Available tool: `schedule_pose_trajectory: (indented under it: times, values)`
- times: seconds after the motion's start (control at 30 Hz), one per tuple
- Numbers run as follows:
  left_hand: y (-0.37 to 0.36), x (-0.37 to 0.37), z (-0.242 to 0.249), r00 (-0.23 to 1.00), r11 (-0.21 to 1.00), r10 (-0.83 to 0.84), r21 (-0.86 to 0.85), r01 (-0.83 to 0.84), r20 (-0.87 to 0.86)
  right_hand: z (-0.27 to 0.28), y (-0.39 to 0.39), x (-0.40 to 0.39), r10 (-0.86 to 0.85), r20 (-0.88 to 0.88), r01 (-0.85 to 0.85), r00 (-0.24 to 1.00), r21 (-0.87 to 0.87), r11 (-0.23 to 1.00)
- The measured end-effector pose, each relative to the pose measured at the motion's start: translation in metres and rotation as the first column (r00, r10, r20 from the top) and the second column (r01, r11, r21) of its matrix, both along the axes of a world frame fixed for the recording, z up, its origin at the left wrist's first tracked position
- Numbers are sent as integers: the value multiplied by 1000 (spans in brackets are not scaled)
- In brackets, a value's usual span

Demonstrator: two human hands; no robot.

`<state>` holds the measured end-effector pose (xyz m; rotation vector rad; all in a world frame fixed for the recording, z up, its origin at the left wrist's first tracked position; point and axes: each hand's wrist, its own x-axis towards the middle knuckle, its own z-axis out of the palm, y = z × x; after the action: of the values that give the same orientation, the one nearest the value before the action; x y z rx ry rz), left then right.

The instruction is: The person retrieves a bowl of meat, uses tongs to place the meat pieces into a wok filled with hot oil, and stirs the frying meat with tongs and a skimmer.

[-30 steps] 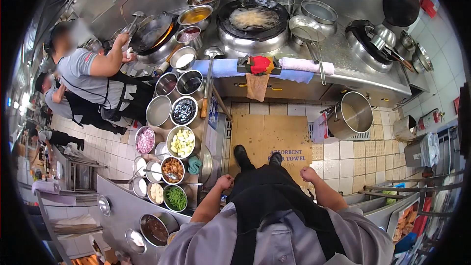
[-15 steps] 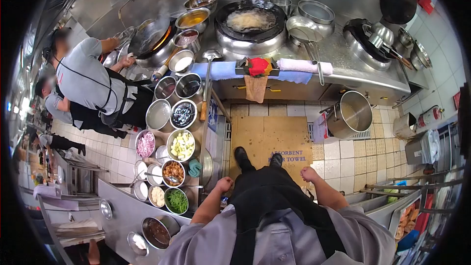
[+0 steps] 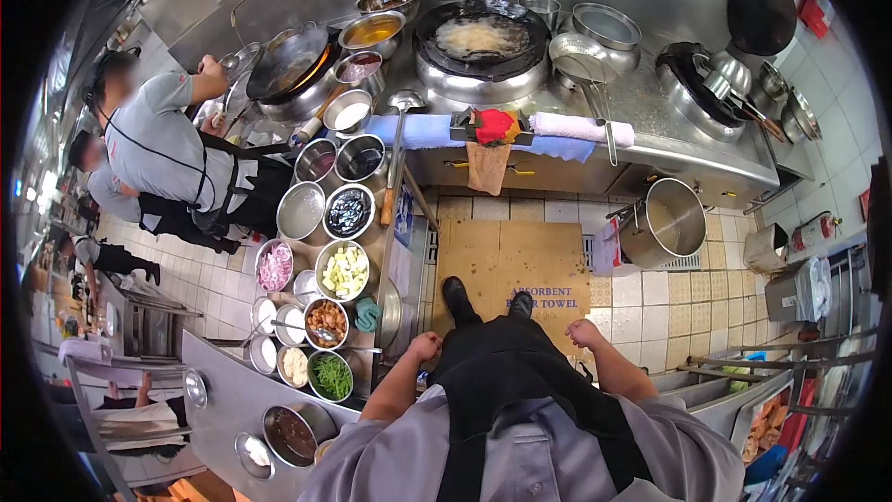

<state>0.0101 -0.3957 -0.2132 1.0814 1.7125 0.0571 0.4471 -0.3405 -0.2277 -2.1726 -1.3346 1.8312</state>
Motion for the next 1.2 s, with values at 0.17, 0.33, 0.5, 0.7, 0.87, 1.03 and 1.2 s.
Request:
schedule_pose_trajectory:
  times: [0.17,0.33,0.5,0.7,0.87,1.03,1.2]
  values:
    - [-9,-13,-48,996,997,-73,35,74,-43,-4,0,-1,-28,-25,27,999,-18,999]
    - [-10,-14,-47,1000,1000,-8,11,9,-22,2,-2,-2,-21,-10,21,1000,10,1000]
    - [-8,-14,-41,992,991,-105,77,111,-67,4,-4,-4,-23,-28,24,999,13,1000]
    - [-7,-9,-26,999,999,-20,42,18,43,-2,-4,-4,3,-4,-3,1000,37,999]
    - [-4,-14,-34,997,997,-81,2,81,-10,-5,-4,-5,30,23,-32,999,80,996]
    - [-11,-27,-77,996,996,-85,11,85,-25,-6,-1,-9,84,109,-92,990,77,993]
    - [-6,-26,-68,982,985,-168,23,171,-85,-28,-1,-3,101,12,-102,995,89,991]
